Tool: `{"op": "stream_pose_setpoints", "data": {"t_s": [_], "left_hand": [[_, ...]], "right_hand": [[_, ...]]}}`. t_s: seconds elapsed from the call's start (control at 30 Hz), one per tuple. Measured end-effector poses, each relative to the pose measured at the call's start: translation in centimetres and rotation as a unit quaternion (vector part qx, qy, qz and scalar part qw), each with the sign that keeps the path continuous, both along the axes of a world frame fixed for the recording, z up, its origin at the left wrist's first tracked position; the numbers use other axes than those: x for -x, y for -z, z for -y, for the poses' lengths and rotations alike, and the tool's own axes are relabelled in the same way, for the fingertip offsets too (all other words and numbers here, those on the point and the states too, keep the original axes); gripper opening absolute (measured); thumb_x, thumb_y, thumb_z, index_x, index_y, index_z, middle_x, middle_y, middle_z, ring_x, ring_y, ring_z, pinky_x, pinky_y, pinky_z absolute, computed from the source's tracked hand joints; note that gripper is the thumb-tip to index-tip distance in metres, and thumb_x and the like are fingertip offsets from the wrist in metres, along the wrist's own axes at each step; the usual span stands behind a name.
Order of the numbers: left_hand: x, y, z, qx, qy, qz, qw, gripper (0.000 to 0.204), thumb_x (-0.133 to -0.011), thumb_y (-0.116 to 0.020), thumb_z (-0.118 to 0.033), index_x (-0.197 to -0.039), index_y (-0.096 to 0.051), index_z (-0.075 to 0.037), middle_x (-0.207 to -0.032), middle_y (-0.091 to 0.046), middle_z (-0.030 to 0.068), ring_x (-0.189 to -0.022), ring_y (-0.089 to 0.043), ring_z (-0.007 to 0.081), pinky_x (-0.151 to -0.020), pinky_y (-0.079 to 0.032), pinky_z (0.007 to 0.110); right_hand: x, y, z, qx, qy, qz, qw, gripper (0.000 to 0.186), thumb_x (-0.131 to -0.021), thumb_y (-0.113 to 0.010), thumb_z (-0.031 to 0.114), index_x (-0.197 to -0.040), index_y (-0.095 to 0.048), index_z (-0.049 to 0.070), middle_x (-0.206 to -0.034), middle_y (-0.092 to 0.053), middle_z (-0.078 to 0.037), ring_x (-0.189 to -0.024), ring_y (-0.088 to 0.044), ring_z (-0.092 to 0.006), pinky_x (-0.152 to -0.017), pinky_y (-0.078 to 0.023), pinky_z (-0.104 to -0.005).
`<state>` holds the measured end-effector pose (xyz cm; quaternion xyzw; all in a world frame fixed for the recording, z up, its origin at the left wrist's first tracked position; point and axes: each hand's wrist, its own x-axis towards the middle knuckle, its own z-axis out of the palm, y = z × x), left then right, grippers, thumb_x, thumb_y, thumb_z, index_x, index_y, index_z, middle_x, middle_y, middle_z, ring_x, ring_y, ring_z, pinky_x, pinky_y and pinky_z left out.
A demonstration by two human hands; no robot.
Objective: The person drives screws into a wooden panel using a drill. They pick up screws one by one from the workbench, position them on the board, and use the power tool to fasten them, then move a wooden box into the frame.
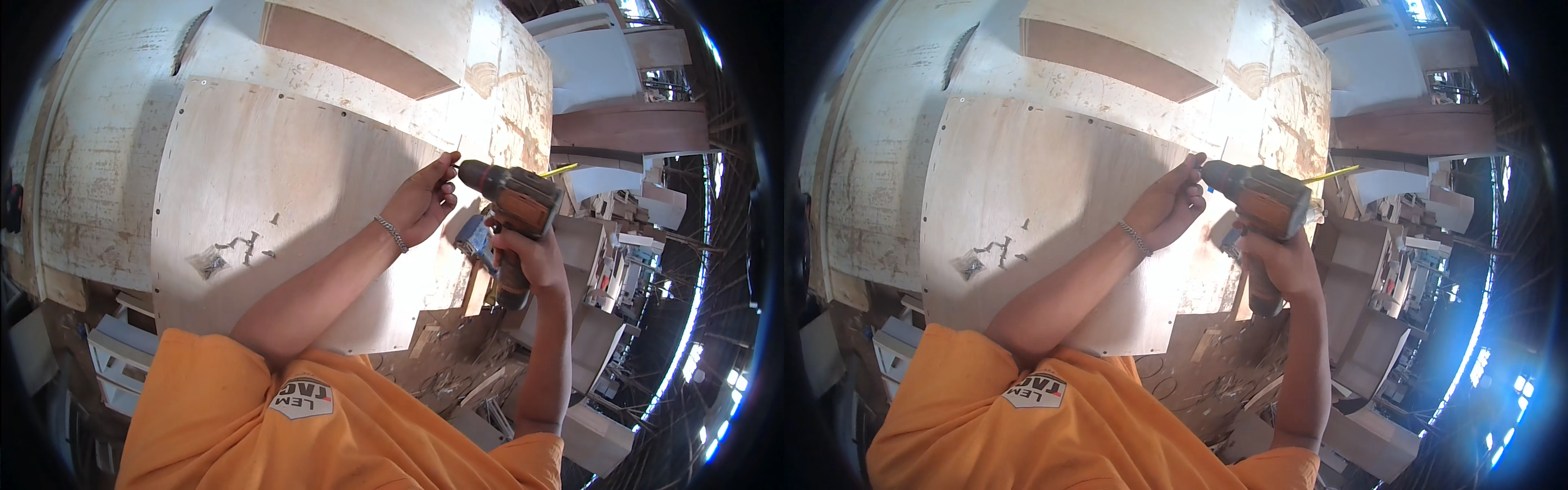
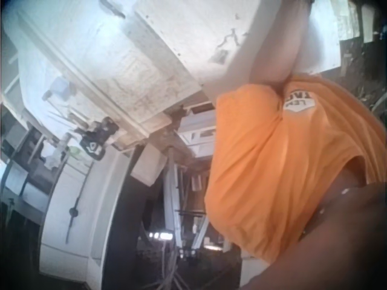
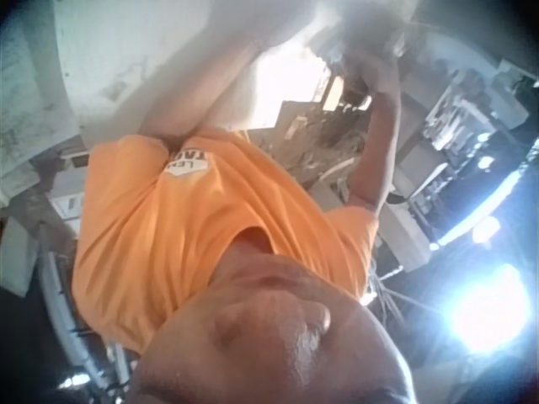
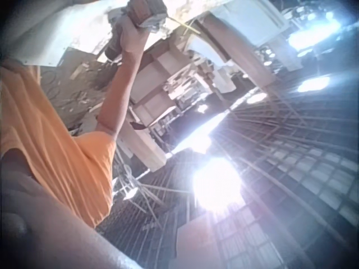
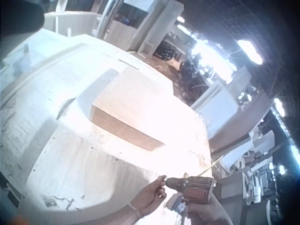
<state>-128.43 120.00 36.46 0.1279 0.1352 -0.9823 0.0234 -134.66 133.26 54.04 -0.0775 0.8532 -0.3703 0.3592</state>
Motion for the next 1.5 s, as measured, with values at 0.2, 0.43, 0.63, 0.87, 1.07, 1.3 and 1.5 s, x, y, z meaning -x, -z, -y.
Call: {"op": "stream_pose_setpoints", "data": {"t_s": [0.2,0.43,0.63,0.87,1.07,1.3,1.5], "left_hand": [[1.4,-0.2,0.4,-0.038,-0.037,0.052,0.997,0.029,-0.110,-0.049,-0.022,-0.134,-0.057,-0.008,-0.082,-0.044,-0.0056,-0.070,-0.039,0.0062,-0.064,-0.041,0.021],[2.1,-0.4,0.4,-0.060,-0.047,0.107,0.991,0.029,-0.112,-0.042,-0.024,-0.133,-0.060,-0.013,-0.074,-0.035,-0.0053,-0.064,-0.033,0.0069,-0.058,-0.036,0.023],[2.2,-0.6,0.5,-0.091,-0.043,0.128,0.987,0.022,-0.110,-0.051,-0.029,-0.096,-0.055,-0.012,-0.068,-0.035,-0.0050,-0.060,-0.032,0.0080,-0.054,-0.034,0.023],[2.2,-0.8,0.7,-0.093,-0.046,0.115,0.988,0.028,-0.111,-0.049,-0.029,-0.087,-0.050,-0.013,-0.067,-0.034,-0.0043,-0.060,-0.032,0.0082,-0.053,-0.033,0.024],[2.0,-0.7,0.7,-0.111,-0.052,0.125,0.985,0.028,-0.111,-0.045,-0.027,-0.088,-0.045,-0.013,-0.065,-0.032,-0.0039,-0.058,-0.030,0.0090,-0.052,-0.032,0.025],[1.3,-1.0,0.4,-0.102,-0.043,0.136,0.984,0.026,-0.111,-0.044,-0.028,-0.090,-0.045,-0.014,-0.065,-0.032,-0.0041,-0.058,-0.030,0.0095,-0.052,-0.030,0.025],[1.1,-1.3,-0.5,-0.089,-0.033,0.156,0.983,0.017,-0.106,-0.050,-0.020,-0.110,-0.060,-0.007,-0.067,-0.036,-0.0036,-0.058,-0.033,0.0089,-0.053,-0.032,0.026]], "right_hand": [[1.0,1.5,3.5,-0.055,-0.045,-0.060,0.996,0.036,-0.078,-0.066,0.003,-0.114,-0.065,-0.002,-0.093,-0.069,-0.009,-0.064,-0.063,-0.0145,-0.058,-0.053,-0.0321],[2.8,1.7,5.8,-0.123,-0.081,-0.048,0.988,0.024,-0.078,-0.067,0.004,-0.101,-0.067,-0.003,-0.078,-0.067,-0.008,-0.056,-0.062,-0.0165,-0.053,-0.050,-0.0331],[2.4,1.5,7.0,-0.157,-0.097,-0.070,0.980,0.024,-0.079,-0.068,0.005,-0.101,-0.067,-0.002,-0.075,-0.067,-0.008,-0.056,-0.063,-0.0169,-0.052,-0.050,-0.0343],[3.1,1.4,7.3,-0.189,-0.117,-0.068,0.973,0.027,-0.079,-0.068,0.005,-0.105,-0.065,-0.003,-0.073,-0.066,-0.008,-0.056,-0.062,-0.0160,-0.052,-0.050,-0.0334],[3.2,1.3,8.3,-0.197,-0.138,-0.053,0.969,0.029,-0.078,-0.067,0.002,-0.106,-0.064,-0.002,-0.073,-0.064,-0.006,-0.056,-0.061,-0.0148,-0.053,-0.050,-0.0326],[4.2,2.0,8.1,-0.213,-0.153,-0.058,0.963,0.029,-0.077,-0.068,0.003,-0.106,-0.065,-0.002,-0.075,-0.066,-0.007,-0.058,-0.063,-0.0148,-0.054,-0.050,-0.0323],[4.3,1.8,8.7,-0.242,-0.189,-0.087,0.948,0.026,-0.078,-0.069,0.006,-0.102,-0.067,-0.002,-0.074,-0.067,-0.007,-0.059,-0.064,-0.0156,-0.056,-0.052,-0.0331]]}}
